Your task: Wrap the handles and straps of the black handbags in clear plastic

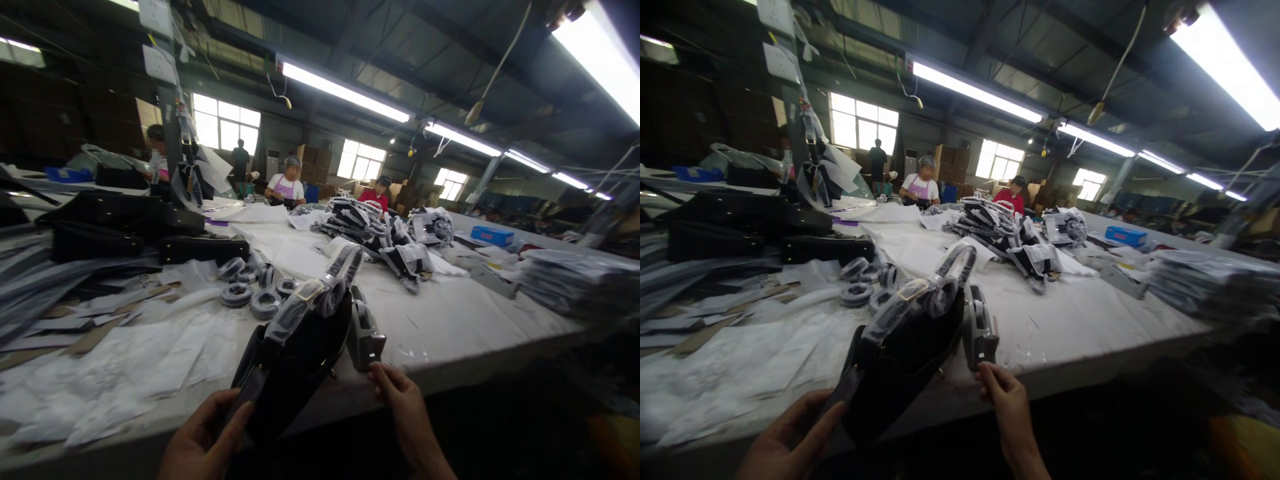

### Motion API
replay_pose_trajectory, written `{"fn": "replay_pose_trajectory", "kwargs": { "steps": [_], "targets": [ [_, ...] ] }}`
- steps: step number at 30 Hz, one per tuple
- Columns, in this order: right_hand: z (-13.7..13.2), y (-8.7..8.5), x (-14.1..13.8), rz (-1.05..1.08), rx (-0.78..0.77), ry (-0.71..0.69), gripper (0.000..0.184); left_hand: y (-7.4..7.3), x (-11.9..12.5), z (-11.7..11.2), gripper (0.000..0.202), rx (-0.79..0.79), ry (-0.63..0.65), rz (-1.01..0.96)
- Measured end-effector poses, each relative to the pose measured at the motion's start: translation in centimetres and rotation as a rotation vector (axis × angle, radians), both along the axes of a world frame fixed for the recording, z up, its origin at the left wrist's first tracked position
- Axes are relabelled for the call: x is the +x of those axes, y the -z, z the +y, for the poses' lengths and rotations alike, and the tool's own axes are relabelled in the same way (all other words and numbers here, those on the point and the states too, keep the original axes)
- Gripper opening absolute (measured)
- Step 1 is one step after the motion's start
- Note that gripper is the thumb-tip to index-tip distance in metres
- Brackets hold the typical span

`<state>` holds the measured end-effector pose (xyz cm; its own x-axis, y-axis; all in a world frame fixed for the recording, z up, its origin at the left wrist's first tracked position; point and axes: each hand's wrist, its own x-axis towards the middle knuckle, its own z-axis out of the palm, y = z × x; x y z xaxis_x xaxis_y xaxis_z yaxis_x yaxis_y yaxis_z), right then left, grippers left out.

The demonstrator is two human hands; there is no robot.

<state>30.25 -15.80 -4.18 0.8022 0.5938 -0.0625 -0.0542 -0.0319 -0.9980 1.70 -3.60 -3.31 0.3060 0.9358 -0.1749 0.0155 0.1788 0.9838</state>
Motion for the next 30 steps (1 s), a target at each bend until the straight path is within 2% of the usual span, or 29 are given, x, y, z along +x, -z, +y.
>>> {"fn": "replay_pose_trajectory", "kwargs": {
  "steps": [3,7,9,12,15,18,24,30],
  "targets": [
    [0.3,-2.3,-4.3,-0.144,0.024,-0.266,0.028,0.1,0.1,0.2,0.047,0.071,-0.021,-0.039],
    [2.4,-5.4,-10.8,-0.086,0.06,-0.606,0.034,0.0,0.1,0.4,0.038,0.209,0.028,-0.01],
    [4.0,-6.2,-13.4,-0.079,0.064,-0.663,0.036,-0.2,0.0,0.3,0.034,0.267,0.039,0.02],
    [6.2,-6.4,-15.6,-0.157,0.006,-0.607,0.039,-0.3,-0.3,0.0,0.029,0.328,0.045,0.037],
    [7.4,-6.4,-16.2,-0.376,-0.111,-0.491,0.04,-0.4,-0.5,-0.2,0.027,0.339,0.054,0.025],
    [7.4,-6.7,-15.9,-0.489,-0.188,-0.486,0.04,-0.5,-0.7,-0.3,0.025,0.332,0.064,0.009],
    [5.8,-6.7,-14.8,-0.347,-0.209,-0.641,0.038,-1.2,-0.9,-0.3,0.024,0.305,0.084,0.028],
    [4.8,-5.8,-14.5,-0.232,-0.184,-0.635,0.034,-1.8,-1.0,-0.6,0.023,0.278,0.147,0.014]
  ]
}}
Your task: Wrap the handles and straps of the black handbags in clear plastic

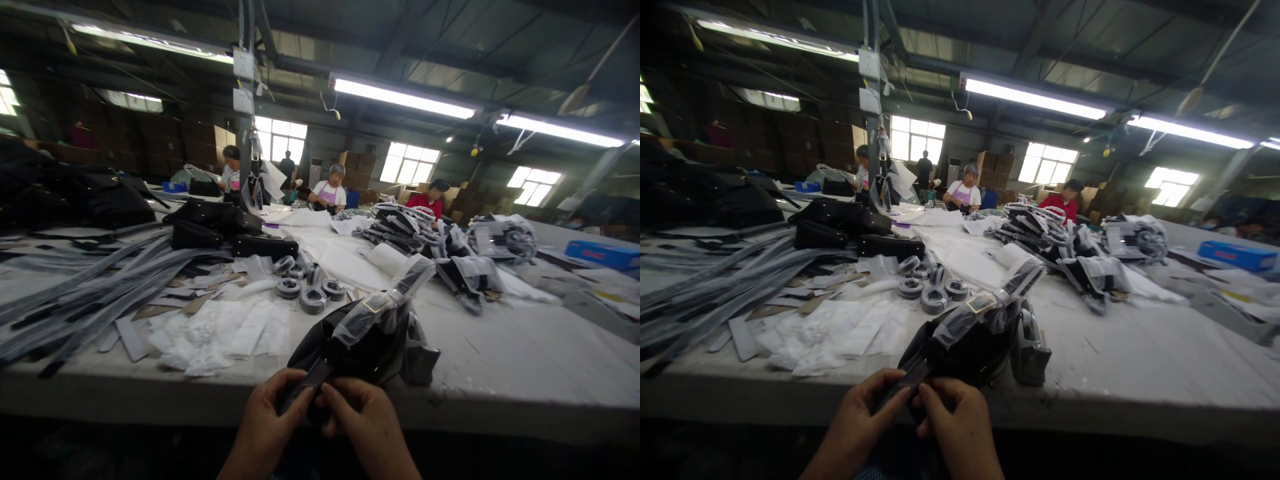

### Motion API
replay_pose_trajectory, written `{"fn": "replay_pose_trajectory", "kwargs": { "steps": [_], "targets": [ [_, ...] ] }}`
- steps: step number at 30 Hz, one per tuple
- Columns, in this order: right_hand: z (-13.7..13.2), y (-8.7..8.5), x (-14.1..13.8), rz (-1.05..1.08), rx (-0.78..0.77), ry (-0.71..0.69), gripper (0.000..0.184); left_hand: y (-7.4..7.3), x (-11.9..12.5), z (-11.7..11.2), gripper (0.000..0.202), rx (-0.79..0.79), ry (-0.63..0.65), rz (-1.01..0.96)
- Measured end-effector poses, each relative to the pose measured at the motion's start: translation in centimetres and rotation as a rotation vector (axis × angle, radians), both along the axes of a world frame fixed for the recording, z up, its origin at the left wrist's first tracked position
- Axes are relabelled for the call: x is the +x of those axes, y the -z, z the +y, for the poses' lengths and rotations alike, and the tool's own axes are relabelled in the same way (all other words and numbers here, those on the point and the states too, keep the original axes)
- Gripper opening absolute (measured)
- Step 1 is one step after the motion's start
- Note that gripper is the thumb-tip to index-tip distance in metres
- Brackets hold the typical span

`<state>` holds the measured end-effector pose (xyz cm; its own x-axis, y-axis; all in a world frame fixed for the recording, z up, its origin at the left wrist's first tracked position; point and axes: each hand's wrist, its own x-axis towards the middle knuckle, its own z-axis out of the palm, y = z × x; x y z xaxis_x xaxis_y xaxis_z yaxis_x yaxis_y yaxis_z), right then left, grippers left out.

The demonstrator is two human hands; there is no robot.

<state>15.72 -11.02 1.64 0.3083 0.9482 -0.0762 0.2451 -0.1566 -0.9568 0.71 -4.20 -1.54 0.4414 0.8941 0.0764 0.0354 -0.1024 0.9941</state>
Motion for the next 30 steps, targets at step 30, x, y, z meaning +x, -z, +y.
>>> {"fn": "replay_pose_trajectory", "kwargs": {
  "steps": [30],
  "targets": [
    [1.7,2.8,-2.5,-0.043,0.115,0.219,0.03,0.4,0.4,-0.7,0.053,-0.44,0.22,-0.175]
  ]
}}
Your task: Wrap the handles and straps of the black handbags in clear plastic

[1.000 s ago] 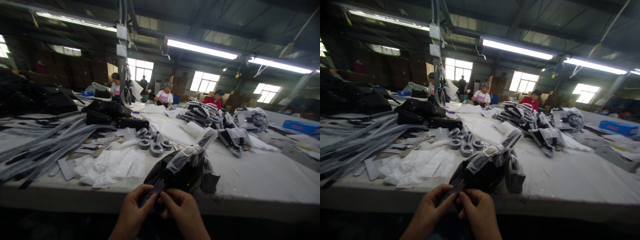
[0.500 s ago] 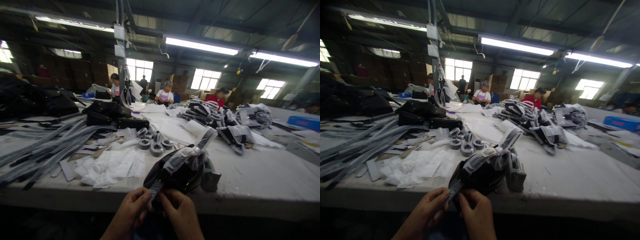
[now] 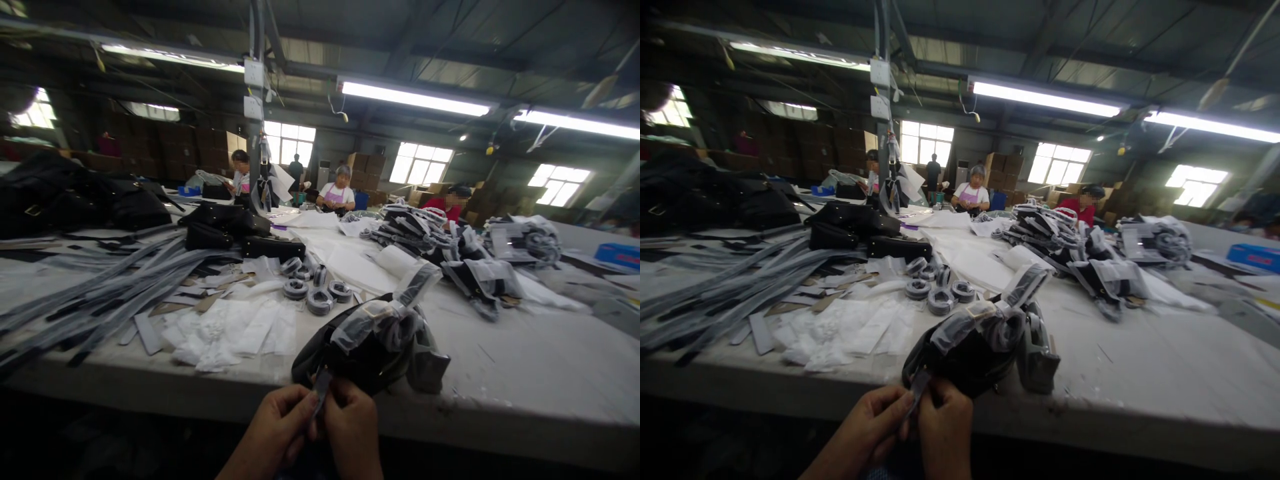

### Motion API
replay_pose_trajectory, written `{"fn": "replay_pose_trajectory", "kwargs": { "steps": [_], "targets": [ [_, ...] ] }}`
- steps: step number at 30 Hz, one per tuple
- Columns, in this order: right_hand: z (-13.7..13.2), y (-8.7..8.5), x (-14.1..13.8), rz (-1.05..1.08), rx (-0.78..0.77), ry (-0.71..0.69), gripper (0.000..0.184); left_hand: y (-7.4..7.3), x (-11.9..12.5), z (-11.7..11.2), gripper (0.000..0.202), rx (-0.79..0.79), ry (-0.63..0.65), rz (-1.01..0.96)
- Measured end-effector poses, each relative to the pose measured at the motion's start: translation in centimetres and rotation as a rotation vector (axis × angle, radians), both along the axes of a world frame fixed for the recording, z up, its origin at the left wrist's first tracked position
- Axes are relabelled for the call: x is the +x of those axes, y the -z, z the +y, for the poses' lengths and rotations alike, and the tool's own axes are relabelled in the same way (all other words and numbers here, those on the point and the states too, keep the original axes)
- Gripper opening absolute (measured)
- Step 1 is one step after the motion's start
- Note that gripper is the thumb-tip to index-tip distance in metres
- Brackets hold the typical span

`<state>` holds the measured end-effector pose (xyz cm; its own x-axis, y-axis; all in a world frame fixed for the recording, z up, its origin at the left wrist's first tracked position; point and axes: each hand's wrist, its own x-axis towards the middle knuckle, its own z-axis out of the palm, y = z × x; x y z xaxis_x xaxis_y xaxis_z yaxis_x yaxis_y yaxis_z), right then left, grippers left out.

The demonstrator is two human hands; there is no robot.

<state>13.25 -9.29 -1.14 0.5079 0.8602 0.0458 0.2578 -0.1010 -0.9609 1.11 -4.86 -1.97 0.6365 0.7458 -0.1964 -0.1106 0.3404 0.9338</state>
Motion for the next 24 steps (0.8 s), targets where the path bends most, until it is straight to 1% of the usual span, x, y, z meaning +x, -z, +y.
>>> {"fn": "replay_pose_trajectory", "kwargs": {
  "steps": [3,5,7,8,9,11,13,14,16,19,21,23,24],
  "targets": [
    [0.2,-0.6,0.2,-0.023,-0.009,-0.017,0.027,0.0,0.0,-0.3,0.052,-0.018,-0.015,0.002],
    [0.2,-0.9,0.3,-0.044,-0.01,-0.033,0.032,0.0,0.0,-0.3,0.05,-0.037,-0.027,0.004],
    [0.0,-1.0,0.4,0.008,0.008,-0.082,0.039,0.3,-0.2,-0.1,0.05,-0.06,-0.035,-0.012],
    [-0.2,-1.0,0.4,0.094,0.023,-0.133,0.042,0.4,-0.3,0.0,0.05,-0.074,-0.033,-0.026],
    [-0.3,-1.0,0.4,0.23,0.036,-0.195,0.044,0.5,-0.4,0.0,0.05,-0.089,-0.026,-0.041],
    [-0.6,-0.8,0.3,0.605,0.047,-0.326,0.051,0.7,-0.4,0.1,0.05,-0.12,-0.001,-0.062],
    [-0.6,-0.7,0.2,0.971,0.038,-0.424,0.057,0.7,-0.4,0.0,0.049,-0.153,0.006,-0.077],
    [-0.5,-0.8,0.0,1.105,0.04,-0.451,0.057,0.7,-0.3,0.0,0.049,-0.167,0.003,-0.084],
    [-0.1,-1.1,-0.2,1.254,0.032,-0.49,0.052,0.7,-0.1,-0.2,0.05,-0.174,0.004,-0.097],
    [0.7,-1.6,-0.9,1.346,0.027,-0.467,0.037,0.8,0.1,-0.4,0.051,-0.112,0.024,-0.106],
    [1.2,-1.7,-1.5,1.361,0.041,-0.441,0.032,0.9,0.1,-0.3,0.051,-0.073,0.018,-0.093],
    [1.2,-1.2,-1.7,1.29,0.048,-0.446,0.032,0.9,0.0,-0.2,0.051,-0.058,0.0,-0.077],
    [1.0,-0.9,-1.6,1.205,0.036,-0.458,0.038,0.9,0.0,-0.1,0.051,-0.053,-0.009,-0.076]
  ]
}}
